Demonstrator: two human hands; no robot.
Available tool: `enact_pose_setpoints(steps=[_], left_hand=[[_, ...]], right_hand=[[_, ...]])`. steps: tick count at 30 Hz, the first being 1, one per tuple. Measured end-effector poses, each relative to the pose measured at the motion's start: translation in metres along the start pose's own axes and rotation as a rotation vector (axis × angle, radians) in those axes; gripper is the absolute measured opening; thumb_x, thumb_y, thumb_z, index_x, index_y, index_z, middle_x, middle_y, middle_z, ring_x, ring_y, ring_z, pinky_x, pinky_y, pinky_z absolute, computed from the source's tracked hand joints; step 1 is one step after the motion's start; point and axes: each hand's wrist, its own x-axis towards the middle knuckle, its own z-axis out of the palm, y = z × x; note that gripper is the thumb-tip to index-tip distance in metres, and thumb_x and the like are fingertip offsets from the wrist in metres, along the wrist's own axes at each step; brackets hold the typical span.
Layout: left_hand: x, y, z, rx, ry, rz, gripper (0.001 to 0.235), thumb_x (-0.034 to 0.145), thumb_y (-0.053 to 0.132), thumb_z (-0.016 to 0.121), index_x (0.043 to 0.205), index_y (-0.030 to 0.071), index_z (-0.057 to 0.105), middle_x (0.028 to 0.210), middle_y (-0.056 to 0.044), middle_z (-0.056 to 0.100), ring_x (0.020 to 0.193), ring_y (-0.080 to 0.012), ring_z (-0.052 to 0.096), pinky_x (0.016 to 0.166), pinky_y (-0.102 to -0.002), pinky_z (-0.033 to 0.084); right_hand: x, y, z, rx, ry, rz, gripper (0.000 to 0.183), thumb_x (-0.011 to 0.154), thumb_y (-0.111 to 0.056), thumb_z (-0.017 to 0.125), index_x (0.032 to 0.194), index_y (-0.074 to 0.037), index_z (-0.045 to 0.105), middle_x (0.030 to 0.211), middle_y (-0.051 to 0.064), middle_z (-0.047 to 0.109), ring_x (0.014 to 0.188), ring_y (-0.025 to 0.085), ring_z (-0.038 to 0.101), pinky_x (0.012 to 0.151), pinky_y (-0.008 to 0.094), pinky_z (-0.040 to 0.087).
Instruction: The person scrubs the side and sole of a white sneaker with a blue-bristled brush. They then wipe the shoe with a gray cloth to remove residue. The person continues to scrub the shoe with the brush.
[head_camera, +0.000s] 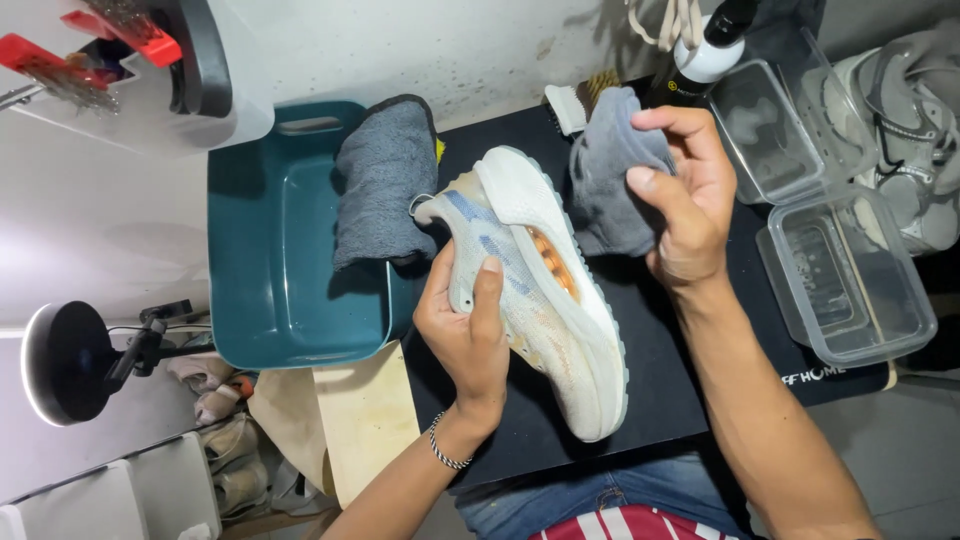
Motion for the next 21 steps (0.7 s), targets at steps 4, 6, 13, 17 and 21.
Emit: enact_pose_setpoints(steps=[4,6,13,17,21], left_hand=[[0.000,-0.006,0.003,0.038,-0.014,-0.025,0.034,0.094,0.017,0.068,0.120,-0.004,0.071,0.096,-0.023,0.076,0.095,-0.0181,0.066,0.081,-0.043,0.055],[0.002,-0.004,0.005,0.054,-0.033,-0.043,0.035,0.094,0.017,0.068,0.122,-0.004,0.070,0.099,-0.022,0.076,0.098,-0.0168,0.064,0.085,-0.043,0.054],[-0.005,-0.011,0.004,0.017,-0.055,0.039,0.032,0.092,0.018,0.069,0.116,-0.003,0.073,0.084,-0.017,0.074,0.082,-0.0144,0.065,0.074,-0.039,0.056],[-0.016,-0.022,0.002,0.017,-0.087,0.083,0.041,0.089,0.028,0.066,0.116,-0.003,0.070,0.083,-0.002,0.071,0.072,-0.0106,0.061,0.065,-0.026,0.051],[-0.024,-0.024,-0.001,0.011,-0.129,0.162,0.043,0.084,0.030,0.067,0.109,-0.005,0.071,0.067,0.001,0.061,0.055,-0.0085,0.051,0.052,-0.024,0.043]], right_hand=[[0.001,0.001,-0.009,-0.142,-0.268,-0.034,0.044,0.073,-0.016,0.081,0.110,0.003,0.067,0.096,0.010,0.066,0.091,0.015,0.058,0.087,0.031,0.051],[0.000,-0.007,0.003,-0.272,-0.394,-0.085,0.038,0.072,-0.001,0.086,0.106,0.001,0.072,0.091,0.011,0.066,0.085,0.019,0.061,0.084,0.032,0.051],[0.008,-0.010,0.004,-0.433,-0.044,-0.218,0.033,0.088,0.001,0.079,0.119,-0.001,0.067,0.109,0.012,0.064,0.100,0.017,0.059,0.092,0.031,0.049],[0.011,-0.018,0.006,-0.175,-0.053,-0.102,0.040,0.099,-0.006,0.068,0.133,-0.005,0.048,0.126,0.012,0.056,0.120,0.020,0.057,0.110,0.031,0.049],[0.015,-0.016,0.009,0.188,-0.072,0.141,0.048,0.092,-0.004,0.068,0.135,-0.010,0.049,0.127,0.012,0.061,0.118,0.020,0.062,0.109,0.033,0.054]])
